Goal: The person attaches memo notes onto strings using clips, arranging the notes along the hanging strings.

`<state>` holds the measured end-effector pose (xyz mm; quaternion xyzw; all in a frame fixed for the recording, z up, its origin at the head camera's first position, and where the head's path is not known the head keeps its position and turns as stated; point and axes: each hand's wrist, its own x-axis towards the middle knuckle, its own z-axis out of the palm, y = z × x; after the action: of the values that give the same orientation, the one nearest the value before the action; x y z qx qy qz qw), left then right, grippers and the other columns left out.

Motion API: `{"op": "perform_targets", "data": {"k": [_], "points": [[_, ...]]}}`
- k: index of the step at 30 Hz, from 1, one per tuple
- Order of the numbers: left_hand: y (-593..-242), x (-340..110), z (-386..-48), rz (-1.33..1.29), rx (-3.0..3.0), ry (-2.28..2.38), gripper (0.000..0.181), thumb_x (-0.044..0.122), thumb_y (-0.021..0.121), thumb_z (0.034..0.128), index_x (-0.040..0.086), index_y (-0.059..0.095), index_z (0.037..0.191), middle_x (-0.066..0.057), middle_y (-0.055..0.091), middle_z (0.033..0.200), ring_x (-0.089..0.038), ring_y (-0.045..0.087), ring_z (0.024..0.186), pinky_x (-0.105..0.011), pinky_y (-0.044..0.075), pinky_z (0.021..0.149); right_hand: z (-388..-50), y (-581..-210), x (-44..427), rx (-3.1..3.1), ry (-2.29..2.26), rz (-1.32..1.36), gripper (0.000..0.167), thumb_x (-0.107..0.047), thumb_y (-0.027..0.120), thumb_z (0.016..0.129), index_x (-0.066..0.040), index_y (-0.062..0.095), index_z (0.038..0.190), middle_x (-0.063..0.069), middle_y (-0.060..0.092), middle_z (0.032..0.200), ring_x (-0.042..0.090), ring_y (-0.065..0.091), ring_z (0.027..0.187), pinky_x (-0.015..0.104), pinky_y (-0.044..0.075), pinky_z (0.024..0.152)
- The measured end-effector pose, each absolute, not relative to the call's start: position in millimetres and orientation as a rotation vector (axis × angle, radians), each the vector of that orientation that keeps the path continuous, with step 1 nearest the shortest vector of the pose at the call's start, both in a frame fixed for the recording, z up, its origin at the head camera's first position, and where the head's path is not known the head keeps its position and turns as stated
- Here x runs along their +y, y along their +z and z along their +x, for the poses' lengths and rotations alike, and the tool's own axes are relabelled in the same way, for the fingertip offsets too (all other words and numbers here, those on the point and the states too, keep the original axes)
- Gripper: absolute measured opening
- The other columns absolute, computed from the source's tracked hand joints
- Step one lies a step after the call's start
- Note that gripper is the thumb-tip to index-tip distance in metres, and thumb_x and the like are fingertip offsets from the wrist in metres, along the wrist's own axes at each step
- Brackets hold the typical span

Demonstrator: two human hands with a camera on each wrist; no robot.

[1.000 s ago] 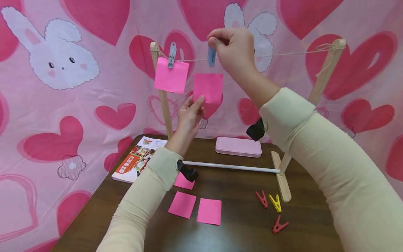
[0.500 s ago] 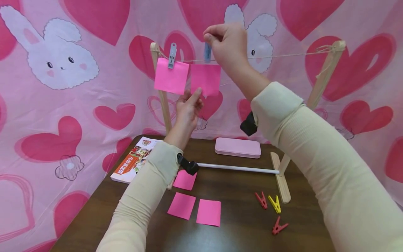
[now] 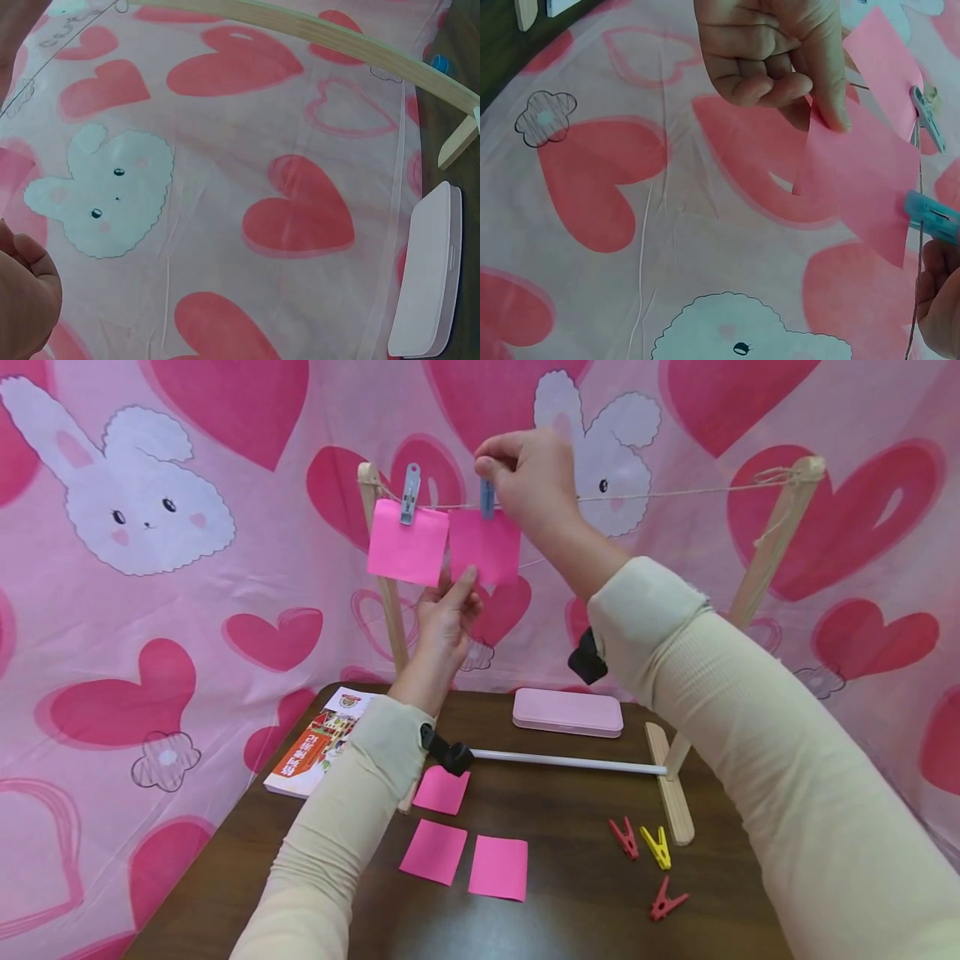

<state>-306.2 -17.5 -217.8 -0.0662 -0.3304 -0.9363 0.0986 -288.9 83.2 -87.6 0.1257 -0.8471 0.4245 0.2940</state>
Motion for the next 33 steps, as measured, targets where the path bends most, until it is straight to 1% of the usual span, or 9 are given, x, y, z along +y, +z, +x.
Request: {"op": "perform_targets", "data": {"k": [8, 16, 21, 27, 33], "points": [[-217.8, -18.7, -306.3, -0.209, -0.965, -2.776, 0.027, -0.005, 0.062, 0.0848, 0.014, 0.054, 0.068, 0.001, 0.056, 0.055, -0.008, 0.052, 0.045, -0.020, 0.047, 0.047, -289.9, -91.3, 82.3, -2.297, 1.059, 0.329, 0.028, -0.027, 0.059, 0.089, -0.014, 0.069, 0.110, 0.002, 0.066, 0.105, 0.011, 0.054, 0.089, 0.018, 0.047, 0.080], [-219.2, -19.9, -307.3, -0.221, -0.966, -2.772, 0.024, -0.005, 0.061, 0.0856, 0.014, 0.054, 0.072, 0.001, 0.056, 0.055, -0.008, 0.054, 0.045, -0.020, 0.049, 0.048, -290.1, -94.5, 83.8, -2.326, 1.028, 0.369, 0.031, -0.028, 0.059, 0.088, -0.014, 0.066, 0.115, 0.003, 0.064, 0.106, 0.012, 0.056, 0.091, 0.019, 0.047, 0.079], [-218.9, -20.3, -307.6, -0.222, -0.984, -2.758, 0.021, -0.004, 0.061, 0.0855, 0.010, 0.052, 0.073, 0.000, 0.056, 0.054, -0.008, 0.054, 0.045, -0.021, 0.049, 0.048, -291.0, -95.2, 85.1, -2.347, 1.010, 0.404, 0.035, -0.029, 0.060, 0.087, -0.014, 0.064, 0.119, 0.002, 0.064, 0.108, 0.011, 0.056, 0.093, 0.018, 0.047, 0.080], [-218.7, -21.9, -306.5, -0.200, -1.016, -2.751, 0.021, -0.001, 0.063, 0.0855, 0.007, 0.047, 0.073, 0.000, 0.055, 0.054, -0.007, 0.054, 0.045, -0.020, 0.049, 0.049, -289.8, -95.3, 88.1, -2.395, 0.991, 0.442, 0.041, -0.031, 0.060, 0.088, -0.017, 0.058, 0.126, 0.001, 0.062, 0.110, 0.010, 0.054, 0.092, 0.019, 0.047, 0.078], [-219.3, -21.8, -307.4, -0.195, -1.013, -2.743, 0.019, -0.001, 0.062, 0.0863, 0.006, 0.050, 0.073, 0.000, 0.054, 0.055, -0.007, 0.054, 0.045, -0.020, 0.049, 0.049, -288.0, -94.9, 90.5, -2.432, 0.955, 0.478, 0.043, -0.032, 0.057, 0.090, -0.020, 0.053, 0.131, 0.001, 0.061, 0.108, 0.010, 0.051, 0.090, 0.019, 0.048, 0.076]]}}
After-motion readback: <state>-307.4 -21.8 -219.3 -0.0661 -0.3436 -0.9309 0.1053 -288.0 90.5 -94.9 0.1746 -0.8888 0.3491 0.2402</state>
